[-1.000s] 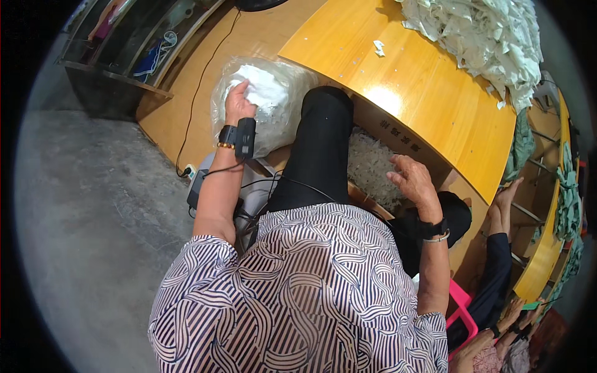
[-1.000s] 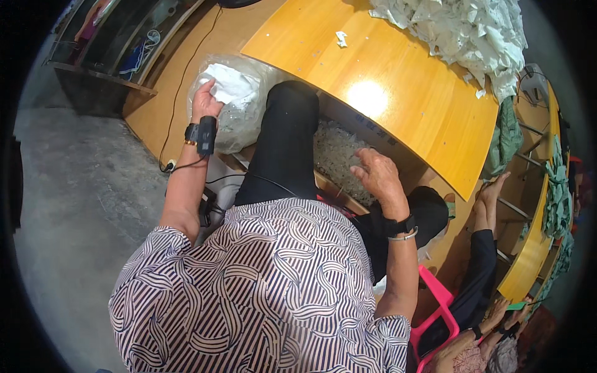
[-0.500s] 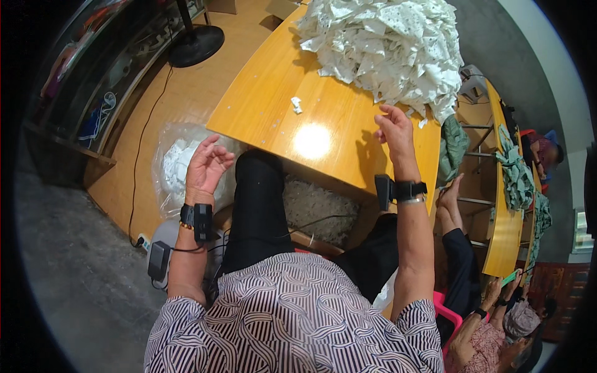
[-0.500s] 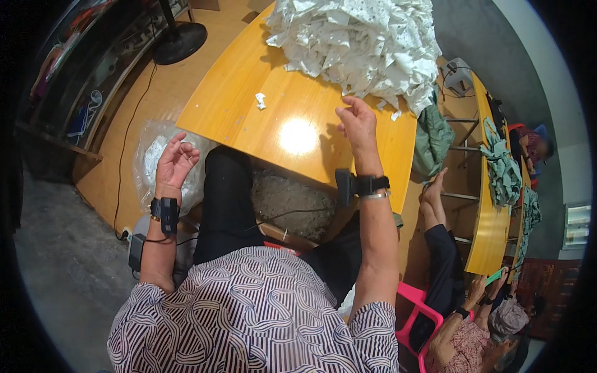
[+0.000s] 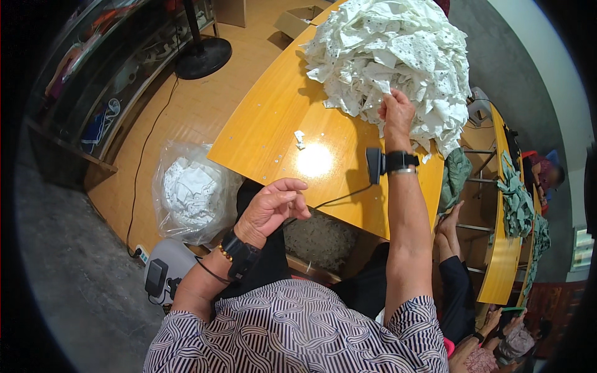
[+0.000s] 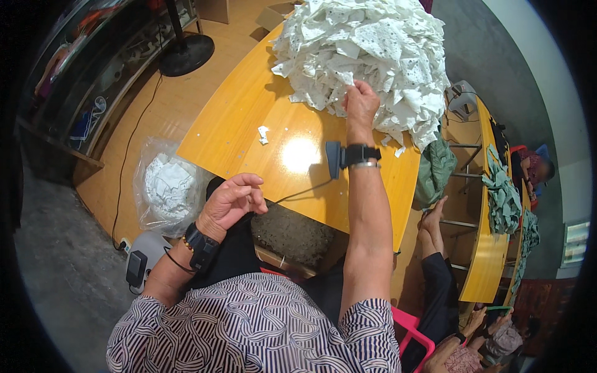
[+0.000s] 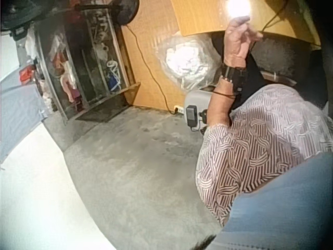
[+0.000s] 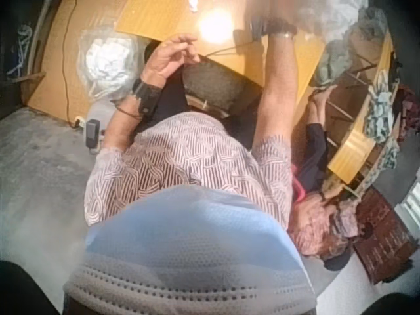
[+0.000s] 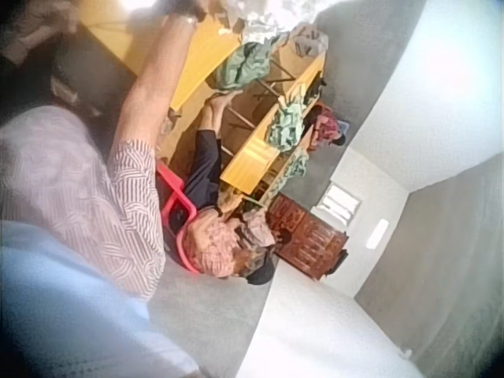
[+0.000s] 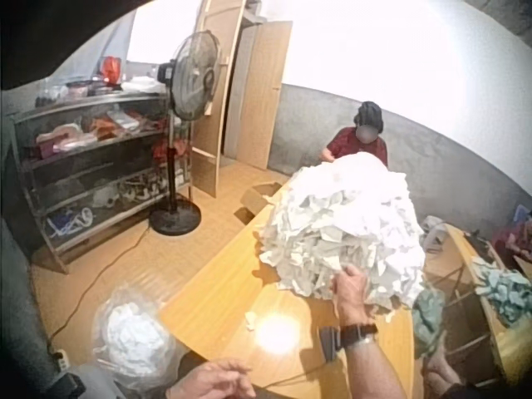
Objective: Peel the protective backing off of white shoe components.
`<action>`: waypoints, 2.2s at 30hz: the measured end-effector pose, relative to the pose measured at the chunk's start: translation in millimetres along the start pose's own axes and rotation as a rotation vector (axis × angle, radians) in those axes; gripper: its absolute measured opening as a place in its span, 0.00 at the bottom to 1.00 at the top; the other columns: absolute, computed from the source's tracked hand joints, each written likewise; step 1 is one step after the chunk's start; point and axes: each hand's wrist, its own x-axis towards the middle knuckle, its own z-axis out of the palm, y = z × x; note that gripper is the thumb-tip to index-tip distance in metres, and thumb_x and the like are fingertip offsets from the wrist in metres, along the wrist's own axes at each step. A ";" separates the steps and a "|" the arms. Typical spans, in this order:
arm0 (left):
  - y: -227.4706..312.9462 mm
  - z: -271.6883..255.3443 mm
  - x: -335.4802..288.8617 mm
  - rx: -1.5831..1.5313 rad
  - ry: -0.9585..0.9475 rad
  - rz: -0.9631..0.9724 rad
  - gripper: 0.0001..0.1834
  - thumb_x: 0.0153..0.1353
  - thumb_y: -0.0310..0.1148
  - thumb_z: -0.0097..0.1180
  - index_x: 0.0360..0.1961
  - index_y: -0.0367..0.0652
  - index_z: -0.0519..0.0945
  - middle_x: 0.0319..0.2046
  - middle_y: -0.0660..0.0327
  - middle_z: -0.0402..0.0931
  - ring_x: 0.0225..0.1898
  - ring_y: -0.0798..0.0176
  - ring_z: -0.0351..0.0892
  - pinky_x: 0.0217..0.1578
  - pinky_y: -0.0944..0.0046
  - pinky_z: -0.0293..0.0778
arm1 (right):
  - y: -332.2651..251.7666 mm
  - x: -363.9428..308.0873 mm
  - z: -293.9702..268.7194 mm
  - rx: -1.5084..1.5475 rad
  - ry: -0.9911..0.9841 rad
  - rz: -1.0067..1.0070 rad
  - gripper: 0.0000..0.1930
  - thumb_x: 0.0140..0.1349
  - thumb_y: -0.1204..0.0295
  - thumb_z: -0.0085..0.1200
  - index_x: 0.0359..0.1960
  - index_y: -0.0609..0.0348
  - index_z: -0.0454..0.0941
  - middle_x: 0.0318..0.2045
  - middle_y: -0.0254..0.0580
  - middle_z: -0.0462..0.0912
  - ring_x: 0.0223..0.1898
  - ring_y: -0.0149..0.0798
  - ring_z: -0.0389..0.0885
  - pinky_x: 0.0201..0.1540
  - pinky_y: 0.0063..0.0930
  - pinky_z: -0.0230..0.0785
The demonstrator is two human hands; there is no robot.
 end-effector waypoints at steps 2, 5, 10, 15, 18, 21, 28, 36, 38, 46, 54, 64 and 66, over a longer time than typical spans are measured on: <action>-2.1 -0.3 2.2 -0.025 -0.055 -0.039 0.14 0.56 0.29 0.49 0.44 0.36 0.72 0.31 0.53 0.76 0.34 0.52 0.78 0.39 0.57 0.74 | 3.0 -24.2 -9.4 0.002 -0.102 -0.039 0.08 0.51 0.77 0.49 0.33 0.64 0.77 0.16 0.31 0.72 0.14 0.23 0.67 0.17 0.14 0.59; -10.6 -0.6 3.0 -0.019 -0.015 -0.025 0.15 0.56 0.29 0.49 0.45 0.36 0.71 0.33 0.54 0.76 0.37 0.53 0.77 0.41 0.57 0.73 | 0.7 -87.2 -18.2 -0.068 -0.147 -0.008 0.06 0.52 0.78 0.50 0.32 0.63 0.77 0.18 0.31 0.72 0.19 0.25 0.70 0.23 0.16 0.62; -36.1 26.3 9.2 0.037 0.078 -0.088 0.17 0.58 0.30 0.49 0.48 0.35 0.69 0.36 0.54 0.76 0.41 0.55 0.76 0.43 0.60 0.72 | 15.8 -153.4 -45.9 -0.363 -0.255 -0.327 0.06 0.50 0.77 0.52 0.30 0.67 0.75 0.22 0.35 0.73 0.27 0.28 0.71 0.30 0.19 0.64; -45.3 28.8 7.7 0.000 0.057 -0.209 0.17 0.60 0.34 0.47 0.48 0.35 0.69 0.37 0.52 0.75 0.40 0.53 0.77 0.41 0.60 0.74 | 6.4 -175.8 -73.0 0.122 -0.306 0.159 0.04 0.52 0.78 0.53 0.30 0.63 0.75 0.26 0.32 0.76 0.28 0.26 0.72 0.33 0.17 0.65; -55.6 26.9 5.9 -0.109 0.020 -0.330 0.19 0.60 0.38 0.47 0.47 0.35 0.70 0.37 0.50 0.75 0.40 0.51 0.77 0.41 0.58 0.73 | 2.8 -173.7 -80.0 0.277 -0.327 0.200 0.05 0.53 0.77 0.54 0.33 0.62 0.75 0.27 0.30 0.77 0.29 0.23 0.73 0.34 0.16 0.65; -72.4 34.1 2.5 -0.167 -0.015 -0.417 0.21 0.60 0.41 0.47 0.47 0.35 0.70 0.38 0.49 0.75 0.41 0.48 0.75 0.43 0.55 0.72 | -7.4 -179.1 -79.7 0.286 -0.351 0.221 0.05 0.53 0.78 0.53 0.33 0.63 0.75 0.28 0.31 0.77 0.30 0.23 0.73 0.35 0.16 0.66; -96.3 37.1 7.6 -0.253 -0.017 -0.321 0.17 0.55 0.41 0.54 0.44 0.46 0.72 0.39 0.57 0.74 0.38 0.56 0.74 0.44 0.55 0.68 | -27.4 -226.3 -69.1 -0.480 -0.459 -0.174 0.05 0.50 0.77 0.54 0.29 0.58 0.75 0.22 0.37 0.78 0.24 0.34 0.77 0.25 0.23 0.67; -84.7 39.6 16.6 -0.235 0.145 0.000 0.18 0.52 0.25 0.54 0.46 0.38 0.70 0.42 0.60 0.73 0.43 0.63 0.72 0.49 0.60 0.67 | -10.2 -265.9 -56.5 -0.781 -0.471 -0.588 0.06 0.45 0.77 0.55 0.27 0.58 0.73 0.19 0.43 0.73 0.25 0.45 0.75 0.27 0.33 0.66; -83.9 34.9 18.2 -0.211 0.112 -0.039 0.19 0.52 0.24 0.54 0.47 0.37 0.69 0.42 0.58 0.73 0.44 0.61 0.72 0.50 0.59 0.66 | -7.6 -269.7 -53.1 -0.840 -0.516 -0.617 0.08 0.44 0.79 0.55 0.29 0.58 0.73 0.22 0.43 0.75 0.27 0.44 0.75 0.28 0.32 0.65; -71.8 22.2 14.2 -0.211 0.153 -0.077 0.13 0.53 0.21 0.49 0.41 0.34 0.71 0.38 0.53 0.75 0.42 0.55 0.76 0.48 0.55 0.70 | 1.0 -286.5 -60.6 -0.747 -0.667 -0.518 0.11 0.45 0.79 0.54 0.34 0.59 0.73 0.26 0.44 0.75 0.29 0.43 0.75 0.29 0.29 0.66; -55.2 17.8 8.1 -0.249 -0.163 -0.147 0.16 0.55 0.26 0.50 0.46 0.35 0.69 0.39 0.55 0.75 0.40 0.60 0.77 0.43 0.57 0.74 | 23.5 -279.3 -103.1 -0.089 -0.537 0.321 0.11 0.58 0.66 0.51 0.33 0.63 0.75 0.25 0.31 0.74 0.27 0.23 0.70 0.28 0.17 0.65; -71.6 32.3 -1.4 -0.217 -0.007 -0.292 0.17 0.58 0.33 0.50 0.45 0.33 0.70 0.41 0.51 0.74 0.42 0.57 0.76 0.47 0.57 0.71 | 17.6 -263.6 -75.5 0.350 -0.502 0.336 0.16 0.57 0.66 0.52 0.43 0.64 0.73 0.26 0.32 0.76 0.24 0.23 0.70 0.28 0.16 0.64; -72.2 30.9 -4.6 -0.266 0.046 -0.304 0.17 0.57 0.34 0.51 0.44 0.33 0.71 0.40 0.51 0.74 0.42 0.57 0.76 0.46 0.57 0.72 | 23.5 -264.1 -78.7 0.333 -0.357 0.329 0.10 0.57 0.67 0.52 0.35 0.61 0.76 0.22 0.30 0.75 0.22 0.23 0.70 0.27 0.17 0.64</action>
